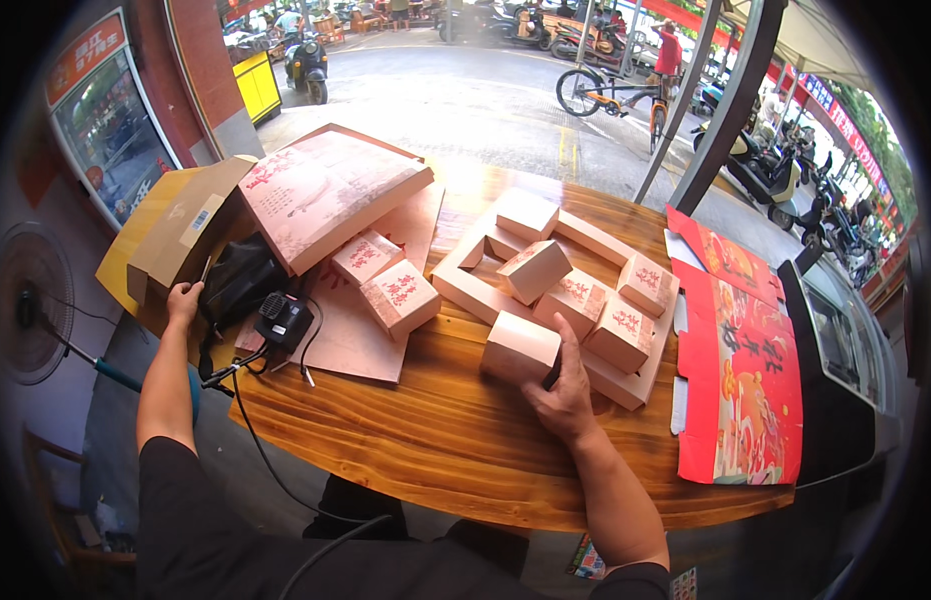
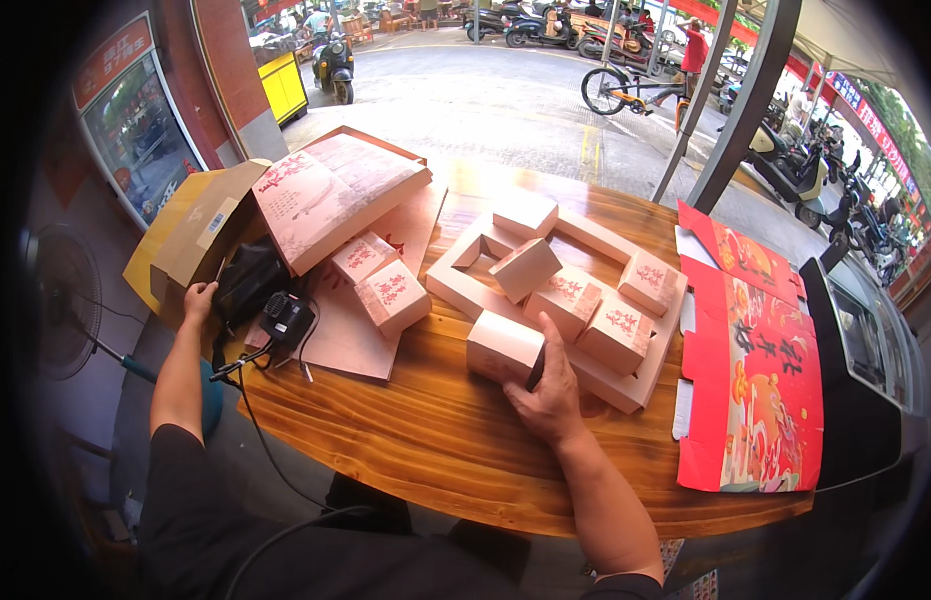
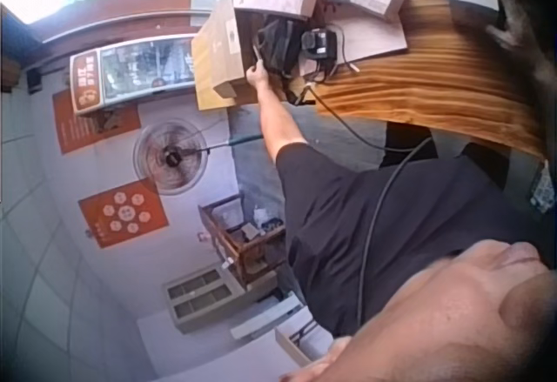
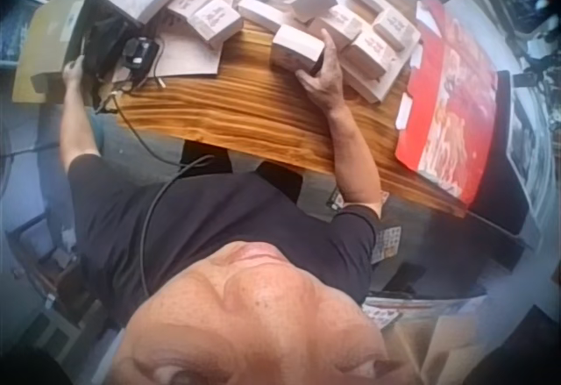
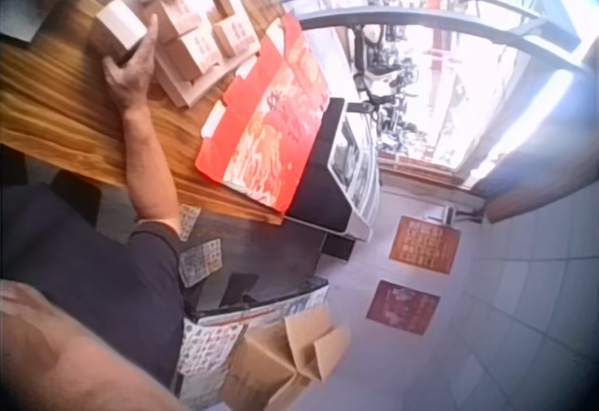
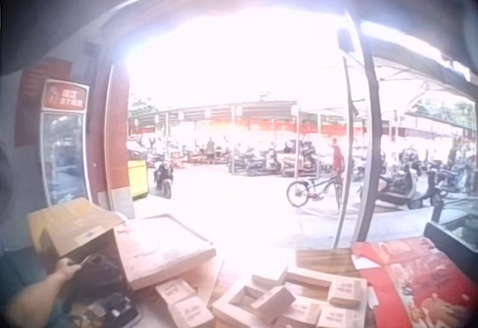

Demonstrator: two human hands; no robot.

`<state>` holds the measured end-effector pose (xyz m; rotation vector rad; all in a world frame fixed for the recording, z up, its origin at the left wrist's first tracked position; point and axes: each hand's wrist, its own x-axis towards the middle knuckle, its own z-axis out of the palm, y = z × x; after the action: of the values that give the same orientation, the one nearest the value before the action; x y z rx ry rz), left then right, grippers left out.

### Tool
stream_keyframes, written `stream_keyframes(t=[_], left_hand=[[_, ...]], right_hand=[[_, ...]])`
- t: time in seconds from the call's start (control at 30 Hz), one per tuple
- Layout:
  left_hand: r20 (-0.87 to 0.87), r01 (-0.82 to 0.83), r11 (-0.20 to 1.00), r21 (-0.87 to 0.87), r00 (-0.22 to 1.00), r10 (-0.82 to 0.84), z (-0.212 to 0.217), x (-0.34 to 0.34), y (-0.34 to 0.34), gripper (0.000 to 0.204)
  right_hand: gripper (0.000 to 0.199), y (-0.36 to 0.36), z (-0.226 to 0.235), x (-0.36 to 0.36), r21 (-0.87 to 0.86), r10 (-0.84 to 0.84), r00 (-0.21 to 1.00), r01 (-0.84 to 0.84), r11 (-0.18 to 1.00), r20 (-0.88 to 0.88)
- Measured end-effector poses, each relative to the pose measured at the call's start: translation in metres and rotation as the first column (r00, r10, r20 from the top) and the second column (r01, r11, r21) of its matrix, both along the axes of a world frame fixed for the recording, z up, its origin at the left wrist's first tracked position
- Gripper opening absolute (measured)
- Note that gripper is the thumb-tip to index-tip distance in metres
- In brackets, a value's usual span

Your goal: The person assembles small paper boxes by hand on a wooden table, folding the precut cardboard sides and base into place.

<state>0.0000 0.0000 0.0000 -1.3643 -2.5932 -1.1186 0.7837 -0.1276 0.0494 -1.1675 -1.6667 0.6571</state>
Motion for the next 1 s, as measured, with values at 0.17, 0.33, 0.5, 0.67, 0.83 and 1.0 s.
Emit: stream_keyframes(t=[0.17, 0.33, 0.5, 0.67, 0.83, 1.0], left_hand=[[0.009, -0.139, 0.99, -0.023, 0.99, 0.14, -0.009, -0.007, 0.002, 0.059], [-0.166, -0.124, 0.981, -0.151, 0.981, 0.098, -0.016, 0.007, -0.016, 0.054], [-0.201, -0.057, 0.99, -0.132, 0.979, 0.03, -0.013, 0.013, -0.028, 0.053], [-0.229, 0.081, 0.996, -0.043, 0.969, -0.089, -0.005, 0.025, -0.059, 0.049], [-0.127, 0.194, 0.964, 0.182, 0.977, -0.173, 0.047, 0.105, -0.118, 0.03], [-0.1, 0.423, 0.76, 0.493, 0.896, -0.433, 0.128, 0.231, -0.138, 0.021]], right_hand=[[0.092, -0.002, 0.004, -0.002, 0.007, -0.005, 1.0, 0.005, 1.0, -0.01], [0.089, -0.003, 0.006, -0.001, 0.036, -0.03, 0.999, 0.029, 0.999, 0.024], [0.088, -0.002, 0.006, 0.0, 0.058, -0.033, 0.998, 0.031, 0.998, 0.046], [0.087, -0.002, 0.008, -0.002, 0.065, -0.037, 0.998, 0.034, 0.997, 0.059], [0.087, -0.005, 0.007, 0.002, 0.106, -0.068, 0.994, 0.059, 0.993, 0.085], [0.086, -0.005, 0.01, -0.004, 0.091, -0.033, 0.998, 0.028, 0.995, 0.052]])
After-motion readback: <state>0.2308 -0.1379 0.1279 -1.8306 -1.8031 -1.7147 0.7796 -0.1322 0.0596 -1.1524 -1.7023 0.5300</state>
